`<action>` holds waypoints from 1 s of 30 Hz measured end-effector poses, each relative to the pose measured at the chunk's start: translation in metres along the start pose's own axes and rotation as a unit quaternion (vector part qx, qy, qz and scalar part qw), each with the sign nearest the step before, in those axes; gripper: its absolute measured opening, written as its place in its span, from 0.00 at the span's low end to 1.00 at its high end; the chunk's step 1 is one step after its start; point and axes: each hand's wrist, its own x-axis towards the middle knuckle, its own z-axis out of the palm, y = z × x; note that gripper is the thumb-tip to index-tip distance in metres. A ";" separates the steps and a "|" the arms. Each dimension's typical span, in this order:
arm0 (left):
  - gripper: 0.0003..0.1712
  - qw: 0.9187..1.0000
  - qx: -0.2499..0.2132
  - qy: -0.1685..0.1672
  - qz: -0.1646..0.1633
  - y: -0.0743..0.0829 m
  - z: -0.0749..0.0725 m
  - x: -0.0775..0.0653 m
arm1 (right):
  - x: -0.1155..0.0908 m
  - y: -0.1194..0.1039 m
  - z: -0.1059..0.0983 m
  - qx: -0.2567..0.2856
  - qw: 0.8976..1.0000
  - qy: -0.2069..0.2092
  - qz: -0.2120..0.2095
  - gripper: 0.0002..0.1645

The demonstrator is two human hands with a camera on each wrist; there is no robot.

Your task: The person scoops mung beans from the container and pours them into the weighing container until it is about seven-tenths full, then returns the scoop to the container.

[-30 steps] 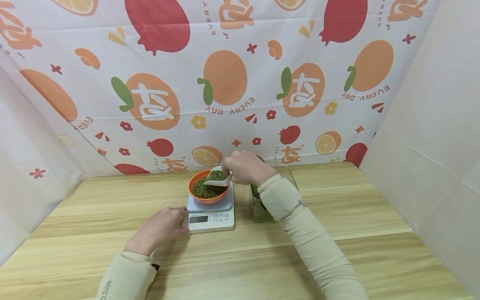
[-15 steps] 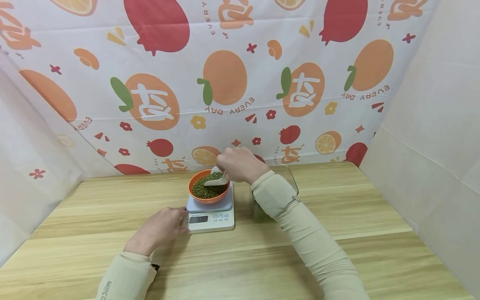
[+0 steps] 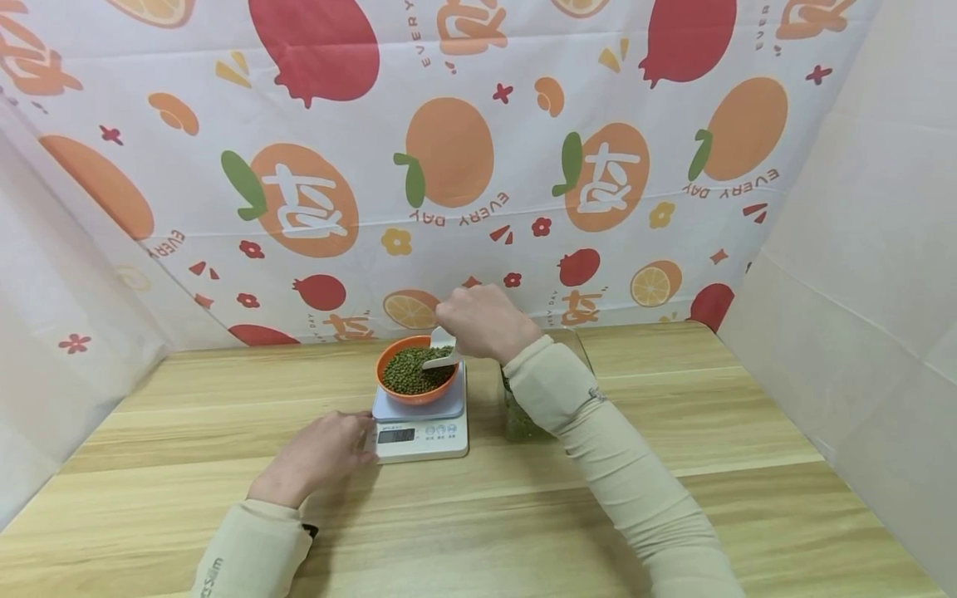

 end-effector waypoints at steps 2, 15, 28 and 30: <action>0.09 1.000 -0.003 -0.002 -0.001 0.000 0.000 0.000 | -0.001 0.000 -0.002 -0.006 1.000 0.002 0.001 0.10; 0.09 1.000 -0.007 -0.010 -0.003 0.001 -0.001 0.001 | -0.008 -0.003 -0.011 -0.075 0.997 0.028 -0.005 0.11; 0.08 1.000 0.006 -0.002 0.010 0.001 -0.001 0.001 | -0.010 -0.004 -0.013 -0.081 0.996 0.030 -0.010 0.14; 0.08 1.000 0.004 -0.001 0.012 0.001 -0.001 0.001 | -0.010 -0.004 -0.012 -0.075 0.997 0.030 -0.013 0.15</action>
